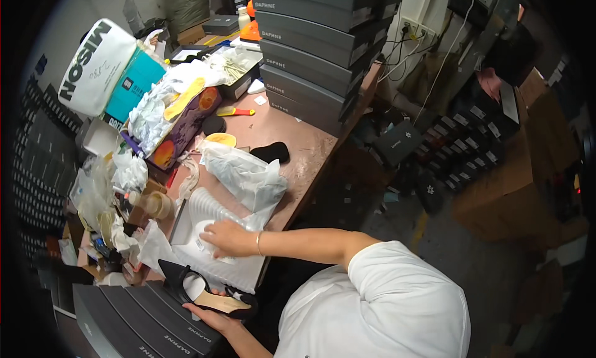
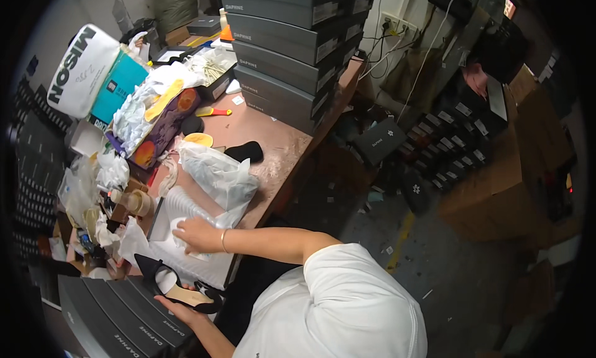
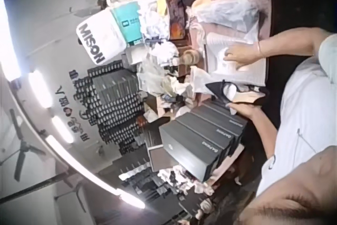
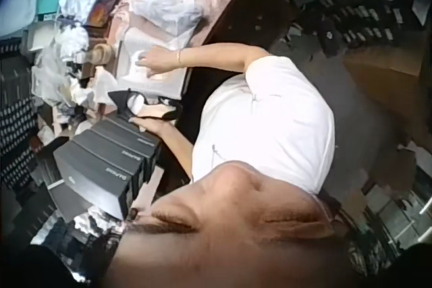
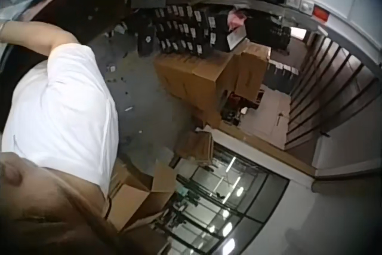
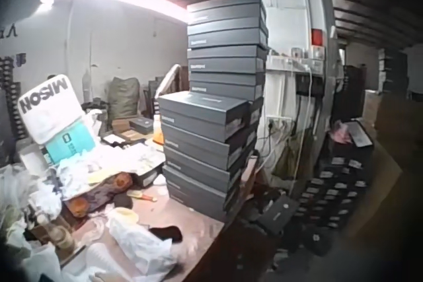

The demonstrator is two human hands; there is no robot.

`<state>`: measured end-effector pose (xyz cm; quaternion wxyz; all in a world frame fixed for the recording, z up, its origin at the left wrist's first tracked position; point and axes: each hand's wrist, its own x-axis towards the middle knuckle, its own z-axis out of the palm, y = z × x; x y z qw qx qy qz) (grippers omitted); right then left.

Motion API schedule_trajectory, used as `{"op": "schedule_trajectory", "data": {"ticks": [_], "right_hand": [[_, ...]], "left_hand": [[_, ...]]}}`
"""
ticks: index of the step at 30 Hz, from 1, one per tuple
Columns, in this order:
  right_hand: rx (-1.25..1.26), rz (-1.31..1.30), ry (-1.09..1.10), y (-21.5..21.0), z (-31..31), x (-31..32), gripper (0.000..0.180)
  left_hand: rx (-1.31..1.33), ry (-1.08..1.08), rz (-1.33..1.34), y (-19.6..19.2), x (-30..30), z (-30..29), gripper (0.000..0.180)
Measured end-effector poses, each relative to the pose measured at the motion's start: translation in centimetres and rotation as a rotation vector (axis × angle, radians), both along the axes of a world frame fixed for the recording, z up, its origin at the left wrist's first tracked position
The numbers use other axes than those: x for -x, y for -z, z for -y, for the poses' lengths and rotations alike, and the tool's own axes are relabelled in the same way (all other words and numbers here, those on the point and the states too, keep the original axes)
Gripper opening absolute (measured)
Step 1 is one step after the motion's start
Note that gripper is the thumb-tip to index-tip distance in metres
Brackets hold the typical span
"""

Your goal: Inspecting high-heeled shoes and packaging them into boxes with wrapping paper.

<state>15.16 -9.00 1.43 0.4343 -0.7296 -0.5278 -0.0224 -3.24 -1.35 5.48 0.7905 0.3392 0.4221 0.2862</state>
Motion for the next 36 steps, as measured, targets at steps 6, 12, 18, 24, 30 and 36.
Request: {"op": "schedule_trajectory", "data": {"ticks": [6,12,18,24,30,36], "right_hand": [[-0.014,0.513,-0.2,-2.6,-1.2,3.5,0.01],[-0.119,0.441,-0.289,-1.5,-1.2,3.9,0.012],[-0.025,0.26,0.043,-0.7,1.2,0.9,0.026],[0.257,-0.071,-0.538,-2.8,-3.0,7.0,0.043],[0.295,-0.029,-0.589,0.6,-6.9,9.4,0.041],[0.458,-0.038,-0.515,-0.9,-5.8,9.8,0.033]], "left_hand": [[0.028,0.038,0.057,-1.3,-1.7,3.5,0.064],[0.049,0.088,0.171,1.7,-0.3,2.8,0.06],[0.078,-0.031,0.048,2.3,0.7,-1.4,0.073],[-0.026,-0.026,0.195,1.3,-0.2,3.5,0.083],[-0.084,0.056,0.209,2.5,2.9,3.0,0.076],[-0.028,0.047,0.243,2.5,3.4,3.7,0.073]]}}
